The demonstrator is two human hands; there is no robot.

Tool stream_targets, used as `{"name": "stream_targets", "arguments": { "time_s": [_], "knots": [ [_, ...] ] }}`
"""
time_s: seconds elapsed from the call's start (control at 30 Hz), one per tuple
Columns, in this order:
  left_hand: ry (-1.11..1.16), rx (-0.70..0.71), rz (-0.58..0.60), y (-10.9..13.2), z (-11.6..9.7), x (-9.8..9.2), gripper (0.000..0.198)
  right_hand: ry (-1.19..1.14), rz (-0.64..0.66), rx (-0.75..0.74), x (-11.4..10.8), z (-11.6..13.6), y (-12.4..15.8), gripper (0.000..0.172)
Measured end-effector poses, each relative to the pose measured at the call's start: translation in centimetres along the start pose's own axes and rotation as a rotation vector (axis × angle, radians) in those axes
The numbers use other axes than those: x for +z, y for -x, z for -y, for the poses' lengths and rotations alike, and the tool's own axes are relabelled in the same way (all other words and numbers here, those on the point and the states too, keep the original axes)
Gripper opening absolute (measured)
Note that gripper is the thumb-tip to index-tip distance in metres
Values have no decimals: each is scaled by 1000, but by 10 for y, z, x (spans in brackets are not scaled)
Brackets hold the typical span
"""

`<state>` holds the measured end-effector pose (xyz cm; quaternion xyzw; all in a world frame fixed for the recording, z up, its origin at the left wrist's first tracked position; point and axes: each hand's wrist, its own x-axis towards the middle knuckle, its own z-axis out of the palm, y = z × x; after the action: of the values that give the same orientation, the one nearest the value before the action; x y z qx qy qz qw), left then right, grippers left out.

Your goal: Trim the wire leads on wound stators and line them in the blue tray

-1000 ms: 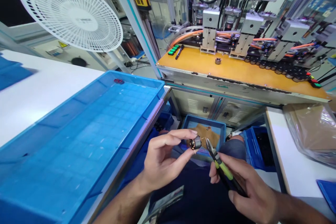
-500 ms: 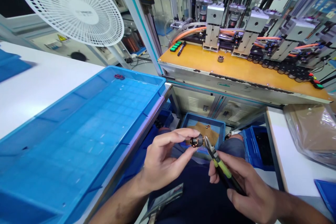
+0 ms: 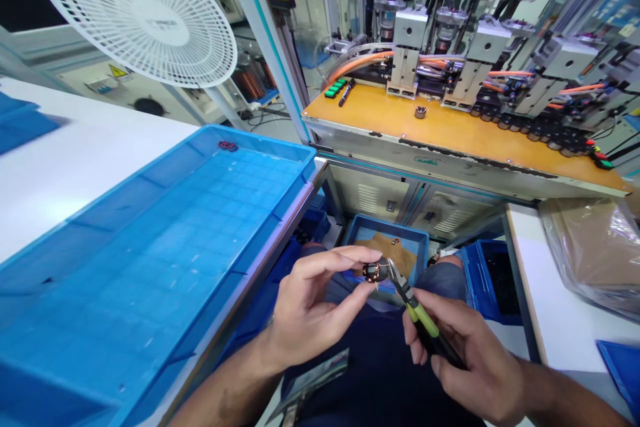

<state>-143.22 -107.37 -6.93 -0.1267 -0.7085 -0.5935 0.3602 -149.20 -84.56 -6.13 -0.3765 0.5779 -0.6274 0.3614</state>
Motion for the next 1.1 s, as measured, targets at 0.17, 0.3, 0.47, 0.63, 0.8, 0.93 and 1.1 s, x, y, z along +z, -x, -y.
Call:
{"name": "stream_targets", "arguments": {
  "time_s": [0.17, 0.3, 0.47, 0.63, 0.8, 0.93, 1.1],
  "knots": [
    [0, -15, 9, 4, 2, 0, 63, 127, -34, 28, 0, 1, -2, 66],
    [5, -55, -4, 2, 3, -2, 64, 204, -139, 108, -3, 6, -5, 60],
    [213, -463, -81, -4, 4, -13, 23, 703, -145, 58, -34, 18, -15, 63],
    [350, -928, -232, 12, -1, -42, 31, 1241, -483, -123, -130, 58, -71, 66],
    [114, -1094, -472, 13, -2, -102, 49, 1555, -571, 193, -229, 80, -150, 58],
    [-1, -992, -699, -16, 39, -175, 41, 1562, -589, 224, -253, 69, -186, 60],
    [-198, -962, -806, -58, 132, -260, 17, 1592, -602, 292, -265, 55, -198, 54]
  ]
}}
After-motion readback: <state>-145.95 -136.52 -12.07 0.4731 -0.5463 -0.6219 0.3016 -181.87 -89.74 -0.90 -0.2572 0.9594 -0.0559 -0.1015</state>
